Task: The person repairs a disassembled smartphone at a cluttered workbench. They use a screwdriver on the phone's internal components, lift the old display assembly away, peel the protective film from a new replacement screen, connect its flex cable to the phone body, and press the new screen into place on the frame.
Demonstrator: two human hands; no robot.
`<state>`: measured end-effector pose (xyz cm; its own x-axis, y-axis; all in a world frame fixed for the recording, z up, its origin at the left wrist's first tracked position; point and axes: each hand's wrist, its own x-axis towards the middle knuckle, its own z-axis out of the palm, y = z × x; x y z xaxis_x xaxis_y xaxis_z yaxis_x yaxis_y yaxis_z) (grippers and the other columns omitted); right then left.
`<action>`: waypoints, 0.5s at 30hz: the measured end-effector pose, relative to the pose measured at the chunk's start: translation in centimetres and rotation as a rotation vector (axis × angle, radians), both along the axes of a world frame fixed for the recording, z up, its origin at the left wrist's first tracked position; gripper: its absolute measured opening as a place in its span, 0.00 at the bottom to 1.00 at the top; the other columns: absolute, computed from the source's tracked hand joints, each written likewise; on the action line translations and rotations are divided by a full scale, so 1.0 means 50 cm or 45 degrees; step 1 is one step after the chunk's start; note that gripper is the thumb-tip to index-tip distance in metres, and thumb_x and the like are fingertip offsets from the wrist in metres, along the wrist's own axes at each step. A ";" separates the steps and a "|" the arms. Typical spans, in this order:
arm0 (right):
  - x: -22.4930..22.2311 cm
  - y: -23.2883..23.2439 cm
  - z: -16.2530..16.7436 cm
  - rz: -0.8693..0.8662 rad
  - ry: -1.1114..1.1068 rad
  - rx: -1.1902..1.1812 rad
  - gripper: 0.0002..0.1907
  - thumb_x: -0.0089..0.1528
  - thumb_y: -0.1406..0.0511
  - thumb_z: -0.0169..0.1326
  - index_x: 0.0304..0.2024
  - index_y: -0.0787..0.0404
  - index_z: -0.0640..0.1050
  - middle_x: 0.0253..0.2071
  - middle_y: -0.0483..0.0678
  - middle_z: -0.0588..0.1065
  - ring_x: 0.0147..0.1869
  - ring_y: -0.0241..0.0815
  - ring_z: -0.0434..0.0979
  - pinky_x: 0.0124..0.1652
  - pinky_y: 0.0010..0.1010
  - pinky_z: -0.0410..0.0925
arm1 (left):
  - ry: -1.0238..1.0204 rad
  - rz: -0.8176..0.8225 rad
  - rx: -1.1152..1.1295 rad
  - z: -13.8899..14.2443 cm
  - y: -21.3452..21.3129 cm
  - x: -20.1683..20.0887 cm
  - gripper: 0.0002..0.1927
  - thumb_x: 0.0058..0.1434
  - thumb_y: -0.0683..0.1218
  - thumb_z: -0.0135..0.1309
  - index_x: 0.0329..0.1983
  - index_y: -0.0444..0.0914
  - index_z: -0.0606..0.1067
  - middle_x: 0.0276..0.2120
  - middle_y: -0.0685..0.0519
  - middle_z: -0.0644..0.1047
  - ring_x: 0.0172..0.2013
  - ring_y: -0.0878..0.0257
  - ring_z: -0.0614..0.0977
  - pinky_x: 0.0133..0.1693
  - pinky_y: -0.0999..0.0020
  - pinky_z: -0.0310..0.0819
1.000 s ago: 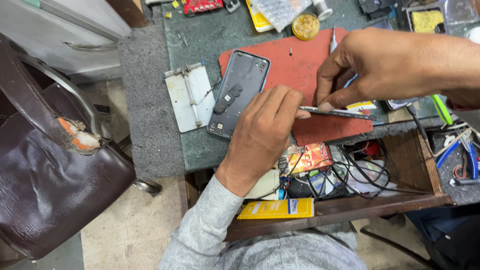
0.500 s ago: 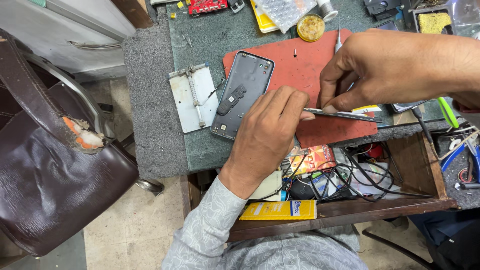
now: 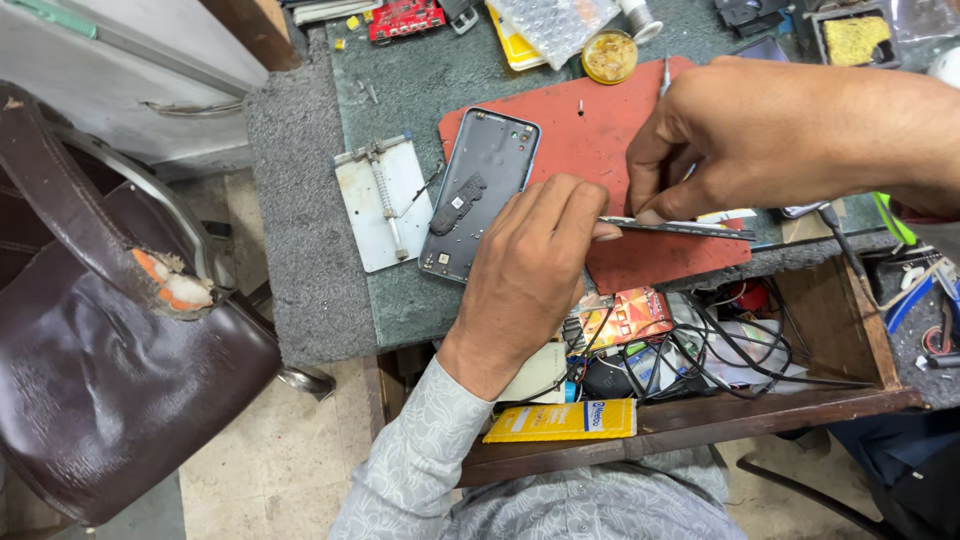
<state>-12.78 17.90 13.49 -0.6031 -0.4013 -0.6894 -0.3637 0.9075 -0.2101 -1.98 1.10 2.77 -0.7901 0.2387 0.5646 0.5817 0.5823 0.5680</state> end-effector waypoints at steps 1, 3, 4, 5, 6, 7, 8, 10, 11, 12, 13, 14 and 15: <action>0.001 0.000 0.001 -0.007 0.008 -0.023 0.10 0.58 0.65 0.63 0.41 0.55 0.88 0.36 0.42 0.84 0.40 0.36 0.83 0.43 0.29 0.76 | 0.007 0.003 0.001 0.000 0.001 -0.001 0.09 0.67 0.40 0.58 0.45 0.36 0.69 0.40 0.48 0.72 0.44 0.50 0.78 0.46 0.54 0.72; 0.003 0.000 0.001 -0.024 0.011 0.002 0.09 0.58 0.65 0.63 0.41 0.57 0.87 0.36 0.42 0.84 0.40 0.37 0.83 0.42 0.29 0.76 | -0.008 0.009 -0.019 -0.001 0.001 0.000 0.09 0.67 0.39 0.58 0.44 0.36 0.69 0.39 0.48 0.72 0.44 0.50 0.78 0.46 0.54 0.72; 0.003 0.001 0.000 -0.022 0.013 -0.004 0.09 0.58 0.65 0.63 0.41 0.57 0.87 0.36 0.43 0.84 0.40 0.37 0.83 0.42 0.29 0.77 | -0.016 0.014 -0.030 -0.001 0.001 0.000 0.09 0.67 0.39 0.58 0.43 0.36 0.69 0.39 0.48 0.72 0.43 0.51 0.78 0.45 0.54 0.72; 0.003 0.002 -0.001 -0.019 0.015 -0.009 0.09 0.58 0.65 0.63 0.41 0.57 0.87 0.36 0.43 0.84 0.40 0.37 0.83 0.42 0.29 0.77 | -0.010 0.013 -0.022 -0.001 0.000 0.000 0.09 0.66 0.39 0.58 0.43 0.36 0.69 0.39 0.48 0.72 0.43 0.51 0.78 0.45 0.54 0.72; 0.003 0.003 -0.002 -0.007 0.019 -0.031 0.09 0.58 0.65 0.63 0.41 0.57 0.87 0.36 0.43 0.84 0.40 0.37 0.83 0.42 0.29 0.77 | -0.005 0.011 -0.012 -0.001 0.000 -0.001 0.10 0.66 0.39 0.58 0.43 0.36 0.68 0.38 0.48 0.72 0.43 0.51 0.78 0.45 0.54 0.72; 0.003 0.004 -0.004 0.005 0.023 -0.051 0.10 0.58 0.65 0.63 0.41 0.57 0.87 0.35 0.43 0.84 0.40 0.37 0.83 0.42 0.29 0.77 | 0.001 0.010 -0.002 -0.001 0.001 -0.002 0.10 0.66 0.39 0.59 0.43 0.36 0.68 0.38 0.48 0.72 0.43 0.51 0.78 0.45 0.54 0.72; 0.001 0.005 -0.005 0.007 0.022 -0.053 0.10 0.58 0.65 0.63 0.41 0.57 0.87 0.35 0.43 0.84 0.40 0.37 0.83 0.42 0.29 0.77 | 0.003 0.007 0.005 -0.001 0.001 -0.002 0.10 0.66 0.39 0.59 0.43 0.36 0.69 0.38 0.48 0.72 0.43 0.51 0.78 0.45 0.54 0.72; -0.001 0.007 -0.008 0.011 0.016 -0.057 0.10 0.58 0.65 0.63 0.41 0.56 0.87 0.36 0.43 0.84 0.40 0.37 0.84 0.42 0.29 0.77 | 0.005 0.003 0.017 -0.001 0.001 -0.002 0.10 0.66 0.39 0.59 0.44 0.36 0.69 0.38 0.48 0.72 0.43 0.51 0.78 0.45 0.54 0.72; -0.002 0.007 -0.010 0.019 0.025 -0.071 0.10 0.57 0.65 0.64 0.41 0.57 0.87 0.35 0.43 0.84 0.40 0.37 0.83 0.42 0.30 0.77 | 0.001 0.006 0.013 -0.001 0.001 -0.002 0.10 0.65 0.38 0.59 0.43 0.36 0.69 0.38 0.48 0.72 0.43 0.51 0.78 0.45 0.54 0.72; -0.002 0.008 -0.011 0.026 0.034 -0.086 0.10 0.56 0.65 0.64 0.40 0.57 0.87 0.35 0.42 0.84 0.40 0.37 0.83 0.41 0.30 0.76 | -0.003 0.008 0.009 -0.002 0.001 -0.002 0.10 0.65 0.38 0.59 0.43 0.36 0.69 0.38 0.48 0.72 0.43 0.50 0.78 0.45 0.54 0.72; -0.002 0.009 -0.012 0.032 0.045 -0.100 0.10 0.56 0.65 0.64 0.40 0.57 0.87 0.35 0.42 0.83 0.40 0.37 0.83 0.41 0.31 0.76 | -0.006 0.010 0.005 -0.002 0.001 -0.002 0.10 0.65 0.38 0.59 0.43 0.36 0.69 0.38 0.48 0.72 0.43 0.50 0.79 0.45 0.54 0.72; -0.002 0.010 -0.012 0.032 0.045 -0.074 0.10 0.56 0.65 0.64 0.40 0.57 0.87 0.35 0.43 0.83 0.40 0.37 0.83 0.41 0.30 0.76 | -0.003 0.008 0.006 -0.002 0.002 -0.002 0.10 0.65 0.38 0.58 0.43 0.36 0.69 0.38 0.48 0.72 0.43 0.50 0.79 0.45 0.54 0.72; -0.002 0.010 -0.012 0.032 0.045 -0.049 0.10 0.57 0.65 0.64 0.41 0.56 0.87 0.35 0.43 0.83 0.40 0.37 0.83 0.42 0.30 0.76 | 0.002 0.006 0.006 -0.002 0.002 -0.002 0.10 0.65 0.37 0.58 0.44 0.36 0.69 0.39 0.48 0.72 0.43 0.50 0.79 0.46 0.54 0.73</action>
<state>-12.89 18.41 12.87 -0.6166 -0.4423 -0.6513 -0.3938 0.8896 -0.2313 -2.07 1.20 2.65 -0.7904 0.2325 0.5667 0.5798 0.5824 0.5698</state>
